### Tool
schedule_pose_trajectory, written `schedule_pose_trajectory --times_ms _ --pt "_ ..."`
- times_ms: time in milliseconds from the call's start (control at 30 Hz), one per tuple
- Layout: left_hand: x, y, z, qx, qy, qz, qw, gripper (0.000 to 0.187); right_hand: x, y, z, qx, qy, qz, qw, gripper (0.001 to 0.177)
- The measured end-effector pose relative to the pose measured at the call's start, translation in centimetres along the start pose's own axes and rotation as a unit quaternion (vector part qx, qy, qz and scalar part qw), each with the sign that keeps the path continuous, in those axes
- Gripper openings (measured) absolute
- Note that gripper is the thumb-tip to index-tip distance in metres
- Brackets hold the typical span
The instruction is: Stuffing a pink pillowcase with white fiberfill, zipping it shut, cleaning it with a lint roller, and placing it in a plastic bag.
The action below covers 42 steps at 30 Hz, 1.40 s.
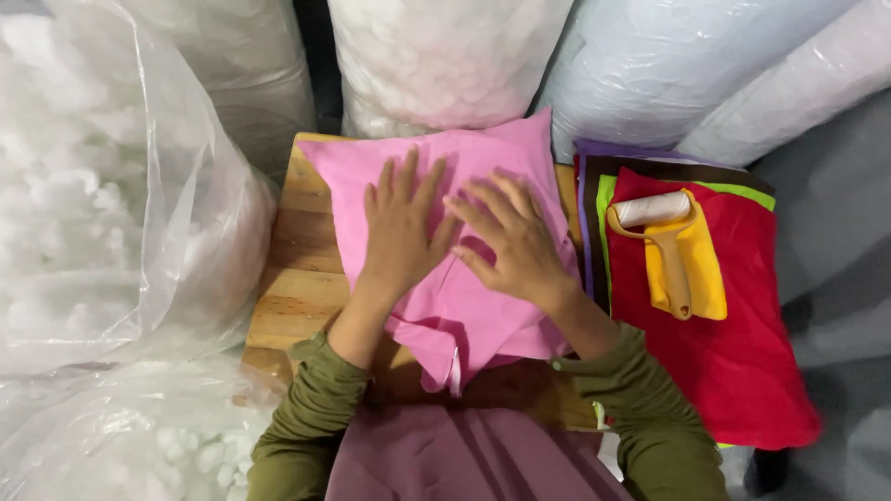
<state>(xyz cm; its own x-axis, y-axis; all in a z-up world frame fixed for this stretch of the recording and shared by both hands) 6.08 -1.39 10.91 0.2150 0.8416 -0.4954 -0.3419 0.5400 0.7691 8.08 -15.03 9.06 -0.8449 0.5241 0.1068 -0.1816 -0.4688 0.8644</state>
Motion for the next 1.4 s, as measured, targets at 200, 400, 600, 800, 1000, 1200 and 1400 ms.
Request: schedule_pose_trajectory --times_ms 200,400,600,800,1000,1200,1400 --pt "4.0 -8.0 0.2 0.048 0.007 0.08 0.996 0.065 -4.1 -6.6 -2.3 0.137 -0.113 -0.028 0.984 0.062" --pt "8.8 -4.8 0.3 -0.115 0.127 0.093 0.981 0.071 -6.7 -2.9 -2.3 -0.019 -0.128 -0.051 0.99 0.069" --pt "11.9 -3.6 0.0 -0.177 0.196 -0.012 0.964 0.078 -11.4 -1.8 -4.3 -0.131 -0.21 0.125 0.961 0.051" --pt "13.2 -6.9 0.3 -0.022 0.314 -0.287 0.905 0.111 -14.2 -6.1 -6.6 -0.022 -0.424 0.354 0.833 0.072" --pt "13.2 -6.1 -0.4 -0.105 0.303 -0.385 0.865 0.096 -15.7 -0.7 -9.3 0.176 -0.499 0.038 0.847 0.056" --pt "12.8 -9.4 0.5 0.025 0.317 -0.449 0.835 0.101 -16.3 -5.7 -5.8 -0.061 -0.339 0.384 0.857 0.065" --pt "12.9 -5.6 1.0 -0.089 0.241 -0.441 0.86 0.075 -16.8 -5.4 -6.2 -0.059 -0.32 0.412 0.851 0.067"
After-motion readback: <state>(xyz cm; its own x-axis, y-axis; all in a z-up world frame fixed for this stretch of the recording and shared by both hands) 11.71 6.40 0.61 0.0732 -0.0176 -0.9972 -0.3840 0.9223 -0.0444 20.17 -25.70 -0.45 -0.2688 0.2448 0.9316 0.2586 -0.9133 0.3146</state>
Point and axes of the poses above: each hand's wrist, its own z-axis towards the middle knuckle, its own y-axis out of the back of the hand, x = y × z, the point moved 8 cm from there along z, towards the middle knuckle, and after that the axes turned 1 degree about y, right-handed, at the moved point
